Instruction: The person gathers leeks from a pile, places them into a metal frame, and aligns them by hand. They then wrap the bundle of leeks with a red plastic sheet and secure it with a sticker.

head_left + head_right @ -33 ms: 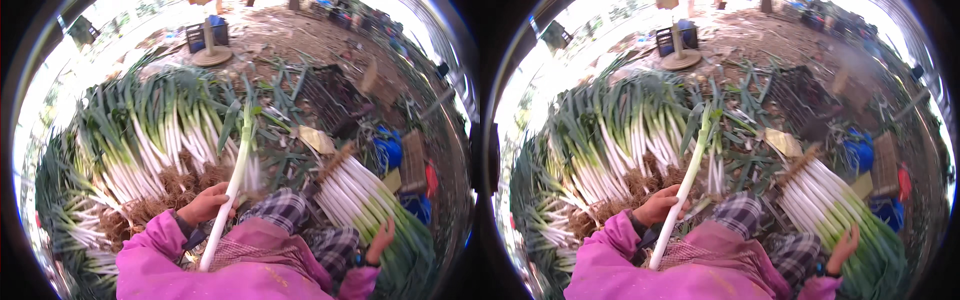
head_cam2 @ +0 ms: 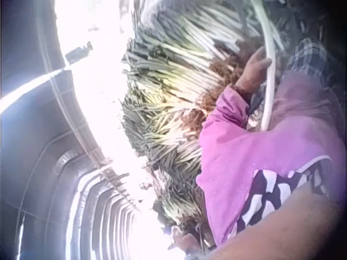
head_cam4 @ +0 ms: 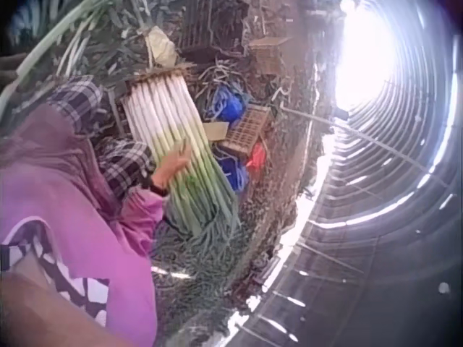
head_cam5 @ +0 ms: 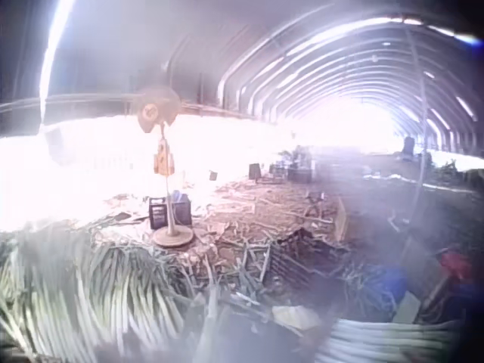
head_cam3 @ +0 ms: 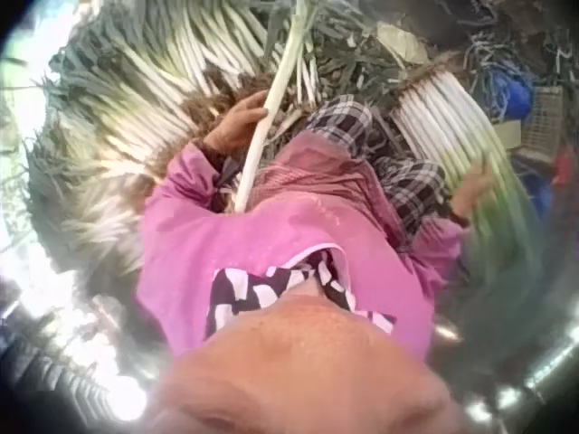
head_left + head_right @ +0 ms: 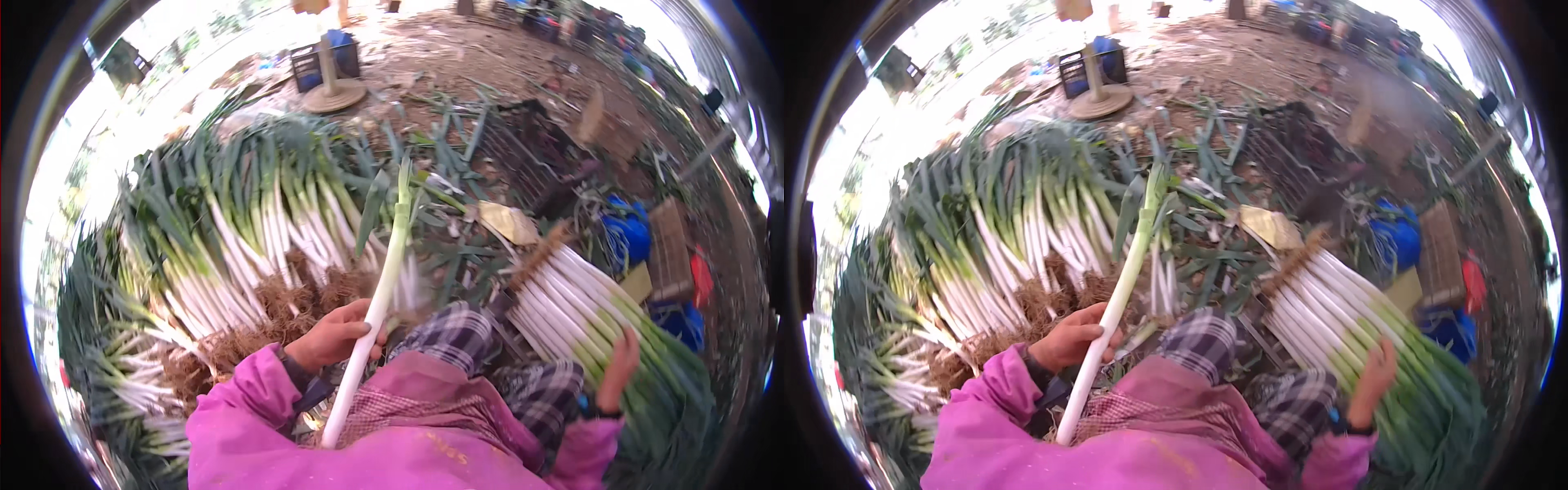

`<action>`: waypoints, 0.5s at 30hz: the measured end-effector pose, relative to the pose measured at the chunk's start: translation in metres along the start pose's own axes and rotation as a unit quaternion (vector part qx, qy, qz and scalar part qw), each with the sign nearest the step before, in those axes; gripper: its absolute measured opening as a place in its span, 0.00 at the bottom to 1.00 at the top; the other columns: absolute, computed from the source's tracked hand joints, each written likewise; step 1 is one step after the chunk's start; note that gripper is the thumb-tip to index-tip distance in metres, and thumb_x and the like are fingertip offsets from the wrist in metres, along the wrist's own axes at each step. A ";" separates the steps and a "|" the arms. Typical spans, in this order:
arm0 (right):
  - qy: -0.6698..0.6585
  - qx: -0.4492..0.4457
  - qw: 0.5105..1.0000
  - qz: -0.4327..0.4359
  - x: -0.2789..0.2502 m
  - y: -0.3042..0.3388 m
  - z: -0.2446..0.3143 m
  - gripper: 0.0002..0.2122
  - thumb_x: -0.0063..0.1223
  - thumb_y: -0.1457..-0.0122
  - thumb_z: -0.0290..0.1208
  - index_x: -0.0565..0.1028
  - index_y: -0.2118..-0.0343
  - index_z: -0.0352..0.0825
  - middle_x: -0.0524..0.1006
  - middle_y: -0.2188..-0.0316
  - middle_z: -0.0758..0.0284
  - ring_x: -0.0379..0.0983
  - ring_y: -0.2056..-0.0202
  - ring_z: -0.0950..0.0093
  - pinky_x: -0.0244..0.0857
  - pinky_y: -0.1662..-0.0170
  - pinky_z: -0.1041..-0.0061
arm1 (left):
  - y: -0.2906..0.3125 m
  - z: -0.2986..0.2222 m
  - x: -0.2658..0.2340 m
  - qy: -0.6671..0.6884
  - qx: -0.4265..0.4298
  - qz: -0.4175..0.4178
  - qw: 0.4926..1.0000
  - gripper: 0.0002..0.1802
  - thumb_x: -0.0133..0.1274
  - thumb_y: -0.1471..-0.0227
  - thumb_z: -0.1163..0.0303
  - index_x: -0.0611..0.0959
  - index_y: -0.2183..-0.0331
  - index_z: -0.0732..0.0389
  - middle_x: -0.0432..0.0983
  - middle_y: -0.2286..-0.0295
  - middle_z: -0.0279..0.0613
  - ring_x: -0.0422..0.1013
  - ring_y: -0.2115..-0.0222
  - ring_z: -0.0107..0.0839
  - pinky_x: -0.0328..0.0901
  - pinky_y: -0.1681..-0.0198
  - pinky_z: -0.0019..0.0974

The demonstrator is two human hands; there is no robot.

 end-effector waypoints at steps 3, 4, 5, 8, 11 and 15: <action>-0.207 -0.081 0.935 0.278 0.090 -0.008 0.103 0.16 0.40 0.36 0.36 0.73 0.53 0.30 0.74 0.54 0.58 0.69 0.52 0.69 0.59 0.45 0.72 | 0.004 -0.005 0.059 -0.038 -0.049 0.070 0.996 0.33 0.56 0.49 0.68 0.62 0.44 0.61 0.73 0.67 0.48 0.76 0.71 0.36 0.73 0.70 0.35; -0.398 0.115 0.826 0.382 0.127 0.003 0.136 0.22 0.36 0.34 0.44 0.68 0.47 0.30 0.72 0.49 0.58 0.68 0.49 0.68 0.56 0.43 0.70 | 0.011 -0.005 0.073 -0.055 -0.060 0.072 0.994 0.34 0.57 0.50 0.68 0.62 0.44 0.63 0.73 0.67 0.49 0.76 0.71 0.37 0.73 0.68 0.35; -0.488 0.225 0.739 0.406 0.155 0.005 0.141 0.34 0.35 0.38 0.59 0.63 0.43 0.30 0.69 0.45 0.57 0.65 0.45 0.64 0.55 0.43 0.66 | 0.009 -0.004 0.088 -0.069 -0.083 0.109 0.988 0.34 0.57 0.50 0.68 0.62 0.44 0.64 0.73 0.66 0.50 0.76 0.70 0.38 0.73 0.66 0.36; -0.643 0.218 0.599 0.426 0.172 -0.014 0.197 0.51 0.28 0.53 0.78 0.60 0.42 0.29 0.67 0.44 0.52 0.65 0.44 0.56 0.57 0.44 0.56 | 0.019 -0.004 0.127 -0.123 -0.176 0.214 0.953 0.34 0.52 0.47 0.72 0.59 0.41 0.66 0.73 0.62 0.50 0.73 0.61 0.40 0.69 0.56 0.43; -0.833 0.026 0.419 0.359 0.123 -0.066 0.184 0.51 0.27 0.54 0.80 0.64 0.43 0.32 0.70 0.47 0.52 0.68 0.48 0.54 0.63 0.49 0.52 | 0.018 -0.004 0.155 -0.182 -0.253 0.246 0.918 0.34 0.53 0.47 0.70 0.60 0.42 0.66 0.73 0.64 0.51 0.74 0.64 0.41 0.71 0.60 0.43; -0.824 0.036 0.547 0.142 -0.004 -0.109 0.178 0.46 0.27 0.48 0.73 0.63 0.42 0.31 0.69 0.48 0.47 0.68 0.51 0.49 0.64 0.50 0.51 | -0.032 -0.026 0.150 -0.439 -0.222 0.237 0.838 0.25 0.53 0.50 0.71 0.67 0.51 0.66 0.74 0.66 0.41 0.74 0.66 0.34 0.71 0.63 0.39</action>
Point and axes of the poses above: each hand's wrist, its own y-axis away from the middle knuckle, its own x-axis out of the palm, z = x × y, the point moved 3 cm from there along -y, towards the middle knuckle
